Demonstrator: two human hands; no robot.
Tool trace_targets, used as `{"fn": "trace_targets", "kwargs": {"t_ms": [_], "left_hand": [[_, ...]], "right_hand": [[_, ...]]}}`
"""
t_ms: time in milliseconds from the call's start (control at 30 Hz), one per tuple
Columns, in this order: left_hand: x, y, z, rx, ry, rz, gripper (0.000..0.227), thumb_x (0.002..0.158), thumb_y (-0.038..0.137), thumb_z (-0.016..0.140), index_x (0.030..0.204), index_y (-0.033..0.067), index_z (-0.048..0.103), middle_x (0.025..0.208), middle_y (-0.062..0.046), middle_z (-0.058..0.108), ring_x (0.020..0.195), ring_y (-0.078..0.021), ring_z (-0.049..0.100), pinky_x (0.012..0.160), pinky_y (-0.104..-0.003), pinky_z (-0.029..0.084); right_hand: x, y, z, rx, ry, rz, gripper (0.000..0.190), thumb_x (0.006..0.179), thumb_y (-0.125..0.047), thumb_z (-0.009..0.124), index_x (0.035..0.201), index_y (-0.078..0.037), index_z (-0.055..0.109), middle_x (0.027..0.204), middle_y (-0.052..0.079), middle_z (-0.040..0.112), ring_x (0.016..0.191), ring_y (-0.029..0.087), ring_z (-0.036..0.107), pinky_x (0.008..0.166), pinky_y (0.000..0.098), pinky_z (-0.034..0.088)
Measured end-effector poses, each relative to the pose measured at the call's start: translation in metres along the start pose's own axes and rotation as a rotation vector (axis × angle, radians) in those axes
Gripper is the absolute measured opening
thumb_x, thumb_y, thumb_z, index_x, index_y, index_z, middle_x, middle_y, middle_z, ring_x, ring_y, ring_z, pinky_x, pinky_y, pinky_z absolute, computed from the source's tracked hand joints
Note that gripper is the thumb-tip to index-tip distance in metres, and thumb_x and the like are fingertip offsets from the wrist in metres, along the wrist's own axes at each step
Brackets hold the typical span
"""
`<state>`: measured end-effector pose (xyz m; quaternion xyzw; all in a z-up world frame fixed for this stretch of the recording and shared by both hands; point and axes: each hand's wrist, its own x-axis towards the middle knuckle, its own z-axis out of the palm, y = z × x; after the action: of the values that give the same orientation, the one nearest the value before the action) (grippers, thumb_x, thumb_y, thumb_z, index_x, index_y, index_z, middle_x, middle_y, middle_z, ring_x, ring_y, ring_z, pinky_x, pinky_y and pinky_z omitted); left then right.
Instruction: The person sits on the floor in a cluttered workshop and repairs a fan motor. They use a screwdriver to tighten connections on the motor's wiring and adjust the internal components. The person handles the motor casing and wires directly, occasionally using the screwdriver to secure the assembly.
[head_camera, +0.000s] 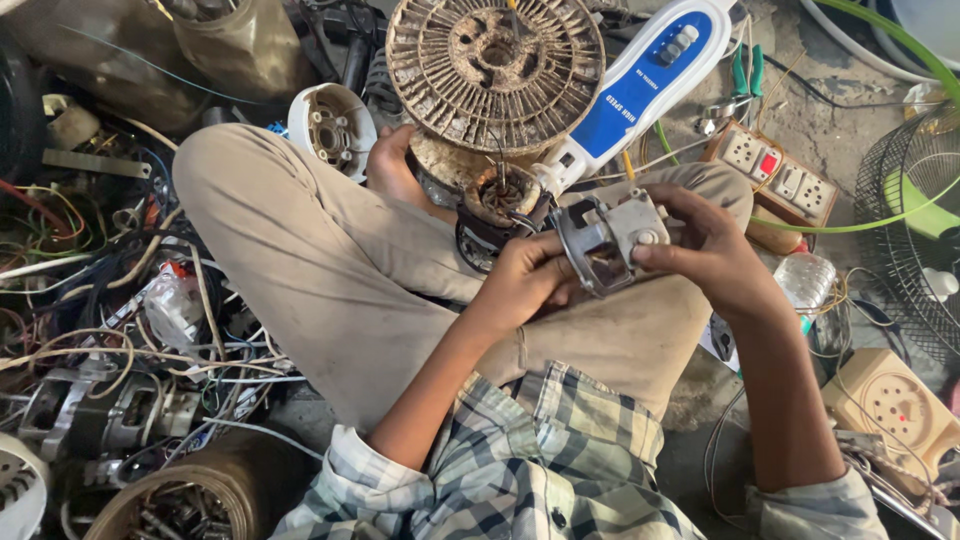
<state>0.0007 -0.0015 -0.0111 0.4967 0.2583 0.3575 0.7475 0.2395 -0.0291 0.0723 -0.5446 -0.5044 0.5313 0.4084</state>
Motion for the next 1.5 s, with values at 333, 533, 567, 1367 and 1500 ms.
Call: {"fn": "trace_targets", "kwargs": {"t_ms": [333,533,567,1367,1500], "left_hand": [[-0.021,0.002,-0.011,-0.258,-0.038,0.019,0.04,0.103,-0.002,0.05,0.14,0.0049,0.037,0.12,-0.016,0.065,0.099,-0.0212,0.072,0.086,-0.031,0.058],[-0.034,0.023,0.003,0.477,0.209,0.305,0.051,0.092,-0.006,0.063,0.138,0.0026,0.043,0.124,-0.016,0.063,0.109,-0.0297,0.068,0.09,-0.037,0.055],[-0.039,0.033,0.004,0.622,0.263,0.238,0.049,0.09,-0.004,0.067,0.134,0.0025,0.047,0.121,-0.016,0.063,0.103,-0.0303,0.068,0.086,-0.037,0.053],[-0.035,0.026,-0.047,0.592,0.691,0.449,0.078,0.076,0.005,0.082,0.141,-0.0042,0.04,0.126,-0.023,0.057,0.113,-0.0329,0.061,0.092,-0.038,0.052],[-0.018,0.039,-0.064,0.783,0.495,0.334,0.109,0.06,0.037,0.096,0.144,-0.0056,0.04,0.132,-0.026,0.062,0.126,-0.0405,0.06,0.103,-0.044,0.049]], "right_hand": [[0.002,0.015,0.0,-0.136,0.021,-0.109,0.075,0.074,0.003,0.08,0.144,0.004,0.053,0.127,0.006,0.064,0.111,0.011,0.064,0.093,0.0287,0.055],[0.003,0.017,0.007,-0.144,0.013,-0.161,0.075,0.072,0.003,0.081,0.142,0.001,0.054,0.125,0.005,0.062,0.11,0.011,0.064,0.09,0.0285,0.056],[0.003,0.017,0.009,-0.124,0.012,-0.148,0.075,0.073,0.002,0.081,0.142,0.0,0.053,0.123,0.006,0.063,0.11,0.011,0.064,0.091,0.0285,0.056],[0.081,-0.076,0.054,-0.697,-0.179,-0.572,0.069,0.071,-0.019,0.089,0.135,-0.008,0.066,0.13,0.009,0.061,0.119,0.023,0.062,0.096,0.0356,0.054],[0.091,-0.086,0.063,-0.74,-0.189,-0.535,0.067,0.071,-0.023,0.091,0.132,-0.01,0.067,0.131,0.01,0.061,0.117,0.024,0.063,0.09,0.0373,0.056]]}}
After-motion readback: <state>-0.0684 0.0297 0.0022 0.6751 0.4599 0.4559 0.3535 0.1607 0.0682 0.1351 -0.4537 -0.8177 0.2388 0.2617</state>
